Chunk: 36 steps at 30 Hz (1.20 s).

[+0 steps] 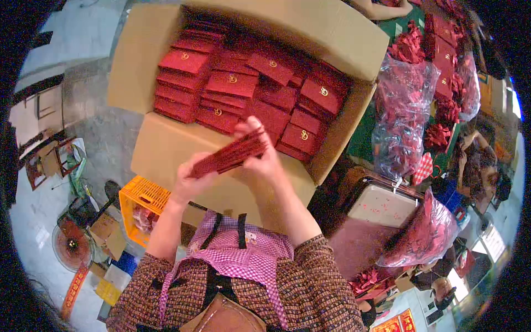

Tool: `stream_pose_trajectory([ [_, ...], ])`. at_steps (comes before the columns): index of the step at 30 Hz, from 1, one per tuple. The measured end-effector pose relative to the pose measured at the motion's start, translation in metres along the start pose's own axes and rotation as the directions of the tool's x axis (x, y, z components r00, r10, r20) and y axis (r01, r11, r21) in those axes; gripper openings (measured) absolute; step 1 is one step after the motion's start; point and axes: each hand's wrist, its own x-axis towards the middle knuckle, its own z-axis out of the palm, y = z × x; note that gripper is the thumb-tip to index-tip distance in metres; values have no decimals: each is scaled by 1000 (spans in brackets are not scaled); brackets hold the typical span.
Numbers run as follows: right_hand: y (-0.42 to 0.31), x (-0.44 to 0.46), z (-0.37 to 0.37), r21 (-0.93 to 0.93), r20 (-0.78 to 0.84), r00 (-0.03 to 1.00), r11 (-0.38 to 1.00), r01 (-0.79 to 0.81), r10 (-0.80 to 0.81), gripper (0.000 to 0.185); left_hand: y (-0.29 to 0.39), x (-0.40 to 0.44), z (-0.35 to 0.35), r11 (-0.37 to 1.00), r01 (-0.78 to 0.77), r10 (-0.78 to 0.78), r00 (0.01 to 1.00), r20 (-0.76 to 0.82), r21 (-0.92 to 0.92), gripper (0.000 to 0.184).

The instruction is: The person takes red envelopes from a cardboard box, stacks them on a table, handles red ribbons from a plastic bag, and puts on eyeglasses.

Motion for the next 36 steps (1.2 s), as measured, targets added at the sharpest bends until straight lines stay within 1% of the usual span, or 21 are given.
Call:
stream_pose_trajectory([
  [1, -2, -4, 12, -123, -52, 998, 991, -53, 47, 111, -6, 8, -8, 965, -208, 193, 976, 105, 159, 57],
  [2, 17, -3, 5, -153, -4, 995, 983, 100, -102, 105, -5, 5, -11, 955, -109, 107, 994, 22, 277, 67],
  [3, 20, -5, 8, -161, -12, 999, 987, 30, -33, 101, -2, 4, -15, 924, 0, 28, 997, -68, 382, 77],
  [4, 23, -9, 11, -169, -22, 999, 985, -39, 36, 97, -17, 4, -23, 846, 24, 5, 999, -53, 533, 91],
  [6, 64, -16, 0, -529, 11, 994, 843, 99, -110, 91, -30, -5, -31, 862, -83, 88, 996, 13, 500, 91],
  [8, 80, -19, -4, -534, 56, 972, 816, 223, -229, 89, -38, -8, -31, 912, -61, 63, 998, 9, 405, 80],
  [10, 61, -17, -1, -592, 108, 981, 782, 195, -163, 88, -52, -8, -40, 854, -267, 240, 964, 118, 446, 60],
  [11, 53, -15, -1, -645, 161, 982, 743, 181, -99, 87, -58, -8, -38, 916, -233, 231, 972, 47, 326, 49],
  [12, 59, -17, -8, -469, 154, 987, 883, 25, 54, 84, -64, -9, -35, 959, -202, 211, 977, -23, 196, 38],
  [13, 33, -11, 2, -143, 122, 975, 975, -170, 187, 80, -63, -10, -32, 991, -134, 132, 988, -77, -15, 33],
  [14, 4, -4, 7, 205, 137, 937, 917, -343, 321, 76, -59, -17, -32, 995, 71, -79, 990, -112, -76, 31],
  [15, -3, 10, -13, -147, 10, 981, 971, -191, 194, 66, -39, -17, -30, 952, 271, -290, 947, -135, -141, 29],
  [16, -1, 23, -30, -377, -163, 984, 917, -133, 76, 58, -26, -12, -26, 956, 241, -269, 947, -176, -167, 26],
  [17, 9, 33, -53, -813, -168, 960, 582, -6, -225, 51, -27, -14, -26, 956, 242, -271, 946, -178, -167, 26],
  [18, 19, 43, -80, -978, -48, 938, 206, 26, -345, 52, -28, -16, -27, 943, 268, -303, 935, -182, -197, 28],
  [20, 34, 50, -101, -991, -94, 950, -60, -117, -298, 56, -33, -21, -26, 930, 289, -333, 925, -185, -225, 30],
  [21, 34, 50, -100, -991, -96, 949, -59, -119, -300, 56, -35, -24, -24, 919, 281, -349, 907, -238, -276, 34],
  [23, 37, 46, -97, -944, -102, 970, -288, -164, -219, 62, -37, -31, -24, 906, 271, -367, 884, -288, -325, 37],
  [29, 26, 21, -76, -961, 25, 929, -265, -80, -369, 54, -41, -44, -27, 882, 301, -426, 839, -339, -364, 40],
  [32, 19, 15, -65, -990, -45, 913, -104, -95, -404, 37, -50, -48, -26, 889, 264, -395, 855, -337, -375, 40],
  [36, 15, 5, -59, -999, -38, 916, 7, -39, -399, 24, -46, -49, -23, 888, 274, -406, 844, -350, -368, 39],
])
